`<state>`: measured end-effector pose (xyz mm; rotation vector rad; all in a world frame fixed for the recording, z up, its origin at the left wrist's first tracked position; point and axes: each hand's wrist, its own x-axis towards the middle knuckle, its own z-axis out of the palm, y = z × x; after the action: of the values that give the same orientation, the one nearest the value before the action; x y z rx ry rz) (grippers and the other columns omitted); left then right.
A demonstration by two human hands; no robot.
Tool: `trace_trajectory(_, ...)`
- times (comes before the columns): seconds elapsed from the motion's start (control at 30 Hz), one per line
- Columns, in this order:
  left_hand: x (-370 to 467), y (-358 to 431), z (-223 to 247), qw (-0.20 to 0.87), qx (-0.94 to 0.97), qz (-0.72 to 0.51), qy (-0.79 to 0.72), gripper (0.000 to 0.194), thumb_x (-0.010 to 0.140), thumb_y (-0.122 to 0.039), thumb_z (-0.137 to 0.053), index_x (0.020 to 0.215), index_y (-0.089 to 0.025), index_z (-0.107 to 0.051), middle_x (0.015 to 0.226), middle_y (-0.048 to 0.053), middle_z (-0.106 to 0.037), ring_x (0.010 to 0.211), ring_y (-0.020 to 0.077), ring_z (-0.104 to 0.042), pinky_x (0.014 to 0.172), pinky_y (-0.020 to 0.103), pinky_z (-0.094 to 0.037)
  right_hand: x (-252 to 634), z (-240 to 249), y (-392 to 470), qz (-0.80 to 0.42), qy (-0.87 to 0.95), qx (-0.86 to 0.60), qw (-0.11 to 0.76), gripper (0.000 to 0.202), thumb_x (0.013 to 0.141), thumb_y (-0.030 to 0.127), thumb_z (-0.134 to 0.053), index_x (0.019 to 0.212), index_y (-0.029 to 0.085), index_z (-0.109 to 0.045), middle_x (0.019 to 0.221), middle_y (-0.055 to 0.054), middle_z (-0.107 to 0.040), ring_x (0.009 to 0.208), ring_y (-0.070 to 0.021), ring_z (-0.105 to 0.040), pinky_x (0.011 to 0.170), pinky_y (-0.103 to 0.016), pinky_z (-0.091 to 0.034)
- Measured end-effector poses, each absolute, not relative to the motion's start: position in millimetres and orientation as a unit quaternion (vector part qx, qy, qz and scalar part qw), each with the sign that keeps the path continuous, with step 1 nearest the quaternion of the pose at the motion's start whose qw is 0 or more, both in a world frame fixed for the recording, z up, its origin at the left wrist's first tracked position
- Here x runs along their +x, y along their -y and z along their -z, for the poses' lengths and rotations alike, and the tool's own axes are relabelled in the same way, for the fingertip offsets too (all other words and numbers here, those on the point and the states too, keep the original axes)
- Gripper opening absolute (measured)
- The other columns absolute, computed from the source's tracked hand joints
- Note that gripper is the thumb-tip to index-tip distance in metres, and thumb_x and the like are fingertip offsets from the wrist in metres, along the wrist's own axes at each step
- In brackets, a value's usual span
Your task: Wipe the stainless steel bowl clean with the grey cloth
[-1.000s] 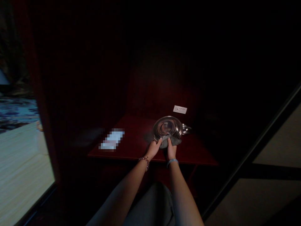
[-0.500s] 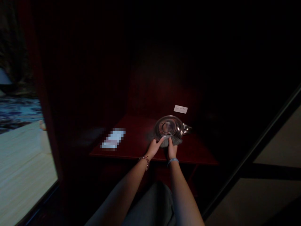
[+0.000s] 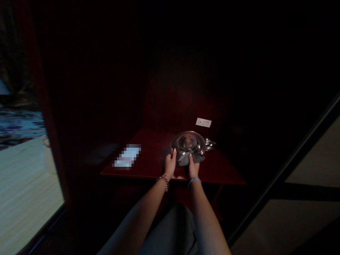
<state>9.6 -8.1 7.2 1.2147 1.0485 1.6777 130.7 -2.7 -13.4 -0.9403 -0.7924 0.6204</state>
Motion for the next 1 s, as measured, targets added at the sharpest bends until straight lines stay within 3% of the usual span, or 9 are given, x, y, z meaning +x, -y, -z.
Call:
trace_trajectory(0.13,13,6,-5,0.404,0.535,-0.627,-0.397,0.048,0.08,-0.059,-0.06,0.088,-0.013,-0.069,0.088,0.012,-0.074,0.085,0.0216,-0.067,0.079,0.031,-0.051,132,14,1,-0.297,0.357,-0.423,0.778,0.06,0.071,0.046,-0.074,0.118,0.01,-0.066,0.12,-0.013,-0.07,0.112,-0.0244,-0.064,0.098,-0.034,-0.049)
trace_trajectory(0.23,14,4,-3,0.396,0.582,-0.591,-0.395,0.039,0.078,-0.05,-0.065,0.088,-0.013,-0.072,0.094,0.014,-0.075,0.092,0.024,-0.069,0.084,0.032,-0.051,133,16,-1,-0.306,0.351,-0.419,0.779,0.061,0.071,0.046,-0.074,0.119,0.01,-0.065,0.12,-0.014,-0.069,0.11,-0.0242,-0.066,0.097,-0.034,-0.05)
trace_trajectory(0.4,14,4,-3,0.376,0.575,-0.598,-0.412,0.045,0.084,-0.053,-0.055,0.074,-0.012,-0.07,0.073,0.01,-0.073,0.075,0.0223,-0.068,0.069,0.03,-0.05,132,17,1,-0.3,0.355,-0.434,0.771,0.061,0.072,0.048,-0.072,0.119,0.009,-0.064,0.123,-0.015,-0.068,0.112,-0.0243,-0.065,0.098,-0.036,-0.05)
trace_trajectory(0.5,11,8,-6,0.357,0.515,-0.641,-0.442,0.054,0.083,-0.062,-0.052,0.061,-0.014,-0.063,0.053,0.004,-0.06,0.057,0.018,-0.06,0.053,0.025,-0.044,129,14,2,-0.274,0.37,-0.431,0.776,0.061,0.074,0.047,-0.071,0.121,0.01,-0.064,0.125,-0.014,-0.067,0.115,-0.023,-0.063,0.102,-0.035,-0.047)
trace_trajectory(0.57,10,12,-9,0.362,0.478,-0.667,-0.443,0.057,0.081,-0.068,-0.051,0.062,-0.014,-0.062,0.051,0.002,-0.056,0.051,0.0155,-0.056,0.047,0.024,-0.043,129,12,3,-0.26,0.374,-0.432,0.778,0.059,0.074,0.046,-0.071,0.121,0.011,-0.064,0.125,-0.014,-0.067,0.116,-0.0225,-0.062,0.103,-0.034,-0.046)
trace_trajectory(0.63,9,14,-12,0.377,0.457,-0.684,-0.426,0.059,0.079,-0.07,-0.052,0.072,-0.013,-0.065,0.059,0.003,-0.061,0.054,0.0149,-0.057,0.047,0.024,-0.045,129,11,4,-0.261,0.371,-0.439,0.776,0.058,0.075,0.048,-0.07,0.12,0.011,-0.065,0.124,-0.014,-0.068,0.115,-0.0229,-0.063,0.101,-0.034,-0.047)
trace_trajectory(0.77,9,13,-11,0.39,0.495,-0.664,-0.403,0.054,0.08,-0.063,-0.055,0.088,-0.012,-0.071,0.079,0.01,-0.071,0.077,0.0206,-0.067,0.068,0.029,-0.055,132,12,4,-0.288,0.361,-0.447,0.766,0.06,0.073,0.05,-0.071,0.117,0.009,-0.067,0.121,-0.015,-0.069,0.111,-0.0241,-0.066,0.096,-0.033,-0.05)
trace_trajectory(0.87,12,8,-6,0.39,0.565,-0.609,-0.397,0.041,0.078,-0.052,-0.063,0.088,-0.013,-0.073,0.089,0.014,-0.075,0.094,0.0251,-0.069,0.086,0.034,-0.052,133,12,4,-0.297,0.355,-0.44,0.769,0.063,0.071,0.049,-0.073,0.119,0.009,-0.066,0.122,-0.015,-0.069,0.111,-0.0245,-0.066,0.096,-0.033,-0.05)
trace_trajectory(1.0,14,4,-2,0.384,0.584,-0.597,-0.394,0.037,0.081,-0.044,-0.061,0.091,-0.011,-0.073,0.094,0.013,-0.076,0.093,0.0243,-0.069,0.088,0.035,-0.051,132,12,4,-0.295,0.359,-0.433,0.773,0.061,0.071,0.047,-0.074,0.118,0.009,-0.066,0.118,-0.014,-0.07,0.112,-0.0246,-0.065,0.098,-0.034,-0.05)
